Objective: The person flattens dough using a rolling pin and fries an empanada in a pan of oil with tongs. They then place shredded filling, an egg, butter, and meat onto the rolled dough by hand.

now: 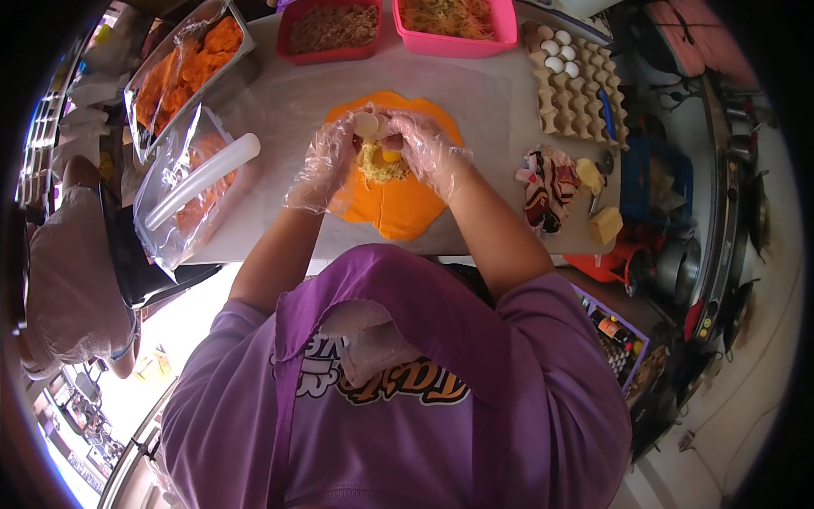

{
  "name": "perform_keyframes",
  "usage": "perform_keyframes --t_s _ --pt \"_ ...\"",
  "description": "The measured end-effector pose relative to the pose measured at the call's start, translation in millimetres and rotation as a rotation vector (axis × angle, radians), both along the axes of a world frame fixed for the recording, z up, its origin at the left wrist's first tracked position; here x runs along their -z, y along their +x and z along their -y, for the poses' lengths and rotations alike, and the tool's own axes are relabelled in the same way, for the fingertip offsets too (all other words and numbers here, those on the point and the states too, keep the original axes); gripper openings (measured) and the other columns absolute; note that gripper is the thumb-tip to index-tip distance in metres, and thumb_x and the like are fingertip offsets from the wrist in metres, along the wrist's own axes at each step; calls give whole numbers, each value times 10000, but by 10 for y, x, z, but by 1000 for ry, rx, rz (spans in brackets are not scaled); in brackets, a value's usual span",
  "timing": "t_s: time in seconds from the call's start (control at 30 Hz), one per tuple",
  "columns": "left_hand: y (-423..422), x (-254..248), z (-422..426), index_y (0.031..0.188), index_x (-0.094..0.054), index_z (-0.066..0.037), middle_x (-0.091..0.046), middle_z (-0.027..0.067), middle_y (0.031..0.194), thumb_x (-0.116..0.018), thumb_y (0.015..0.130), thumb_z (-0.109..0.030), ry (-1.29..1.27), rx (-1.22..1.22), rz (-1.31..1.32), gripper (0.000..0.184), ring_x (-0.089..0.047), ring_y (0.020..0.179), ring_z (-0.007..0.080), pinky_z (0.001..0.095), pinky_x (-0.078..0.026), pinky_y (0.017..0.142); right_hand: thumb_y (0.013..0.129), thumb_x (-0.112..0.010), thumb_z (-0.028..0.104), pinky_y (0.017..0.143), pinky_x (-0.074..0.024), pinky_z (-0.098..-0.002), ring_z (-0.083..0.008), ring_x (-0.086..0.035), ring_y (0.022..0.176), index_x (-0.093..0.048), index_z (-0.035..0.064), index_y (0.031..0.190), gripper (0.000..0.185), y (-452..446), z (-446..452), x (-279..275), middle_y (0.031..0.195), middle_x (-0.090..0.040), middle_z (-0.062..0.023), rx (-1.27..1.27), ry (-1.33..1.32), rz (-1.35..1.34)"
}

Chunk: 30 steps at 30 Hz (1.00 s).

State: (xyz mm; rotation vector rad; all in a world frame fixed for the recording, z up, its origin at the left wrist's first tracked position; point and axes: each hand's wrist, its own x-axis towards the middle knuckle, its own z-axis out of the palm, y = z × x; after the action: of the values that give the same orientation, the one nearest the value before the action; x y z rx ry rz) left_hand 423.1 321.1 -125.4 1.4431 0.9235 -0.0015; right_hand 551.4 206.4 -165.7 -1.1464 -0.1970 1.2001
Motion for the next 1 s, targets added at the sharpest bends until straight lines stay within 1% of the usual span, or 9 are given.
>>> perform_keyframes --t_s 0.07,0.2,0.27,0.37,0.6,0.67,0.8,0.87,1.0 --pt "-64 41 -14 1109 -623 -92 -592 92 1132 -467 947 -229 404 57 371 263 -601 969 175 252 -459 815 881 -491 127 744 -473 -249 -146 -582 852 -595 -21 1088 275 63 -74 -37 957 -607 -70 -127 13 7" --pt "-11 133 -139 1192 -552 14 -592 122 1112 -434 968 -238 633 93 341 357 -588 1002 163 285 -461 875 885 -495 120 746 -470 -246 -140 -566 813 -591 -17 1092 266 45 -149 -379 938 -597 -59 -122 81 26" --pt "9 113 -167 1265 -490 -6 -538 146 1214 -396 981 -256 -240 -76 472 390 -583 1042 213 315 -467 918 899 -514 139 745 -463 -238 -125 -547 786 -597 8 1092 248 43 -193 -409 928 -592 -51 -84 -12 79" --pt "-62 2 -133 1323 -418 -15 -504 167 1257 -376 987 -290 -571 -163 504 436 -573 1071 255 338 -471 940 899 -549 163 749 -461 -234 -115 -542 792 -603 23 1084 239 45 -196 -558 930 -597 -47 -251 -172 387" --pt "-762 78 -143 1347 -375 -28 -507 181 1259 -468 947 -370 -613 -310 586 535 -593 1044 282 294 -512 876 888 -571 177 651 -435 -232 -101 -524 742 -607 28 1094 257 282 72 -141 917 -606 -49 -227 -254 455" --pt "-1132 170 -59 1340 -384 -26 -515 181 1247 -479 941 -373 -610 -348 543 538 -601 1028 281 290 -516 867 906 -531 177 556 -409 -247 -112 -509 672 -608 23 1014 203 341 222 338 816 -574 -53 -251 -432 801" --pt "-1926 376 214 1326 -400 -23 -540 182 1206 -507 924 -385 -618 -416 436 551 -625 962 275 288 -527 831 904 -517 160 502 -410 -287 -144 -504 627 -566 7 933 163 42 350 421 714 -504 -56 -80 -586 440" --pt "-2289 458 367 1287 -440 -27 -553 174 1187 -530 907 -413 -659 -472 335 549 -622 951 277 311 -530 809 890 -536 153 487 -414 -317 -175 -501 610 -515 -8 895 162 -87 399 542 703 -465 -55 -20 -352 532" --pt "-2919 755 654 1245 -475 -54 -562 159 1159 -587 874 -399 -711 -673 347 520 -626 883 248 290 -543 742 879 -542 124 513 -429 -312 -171 -504 647 -516 -23 922 155 -139 402 555 767 -491 -70 -306 -456 917"
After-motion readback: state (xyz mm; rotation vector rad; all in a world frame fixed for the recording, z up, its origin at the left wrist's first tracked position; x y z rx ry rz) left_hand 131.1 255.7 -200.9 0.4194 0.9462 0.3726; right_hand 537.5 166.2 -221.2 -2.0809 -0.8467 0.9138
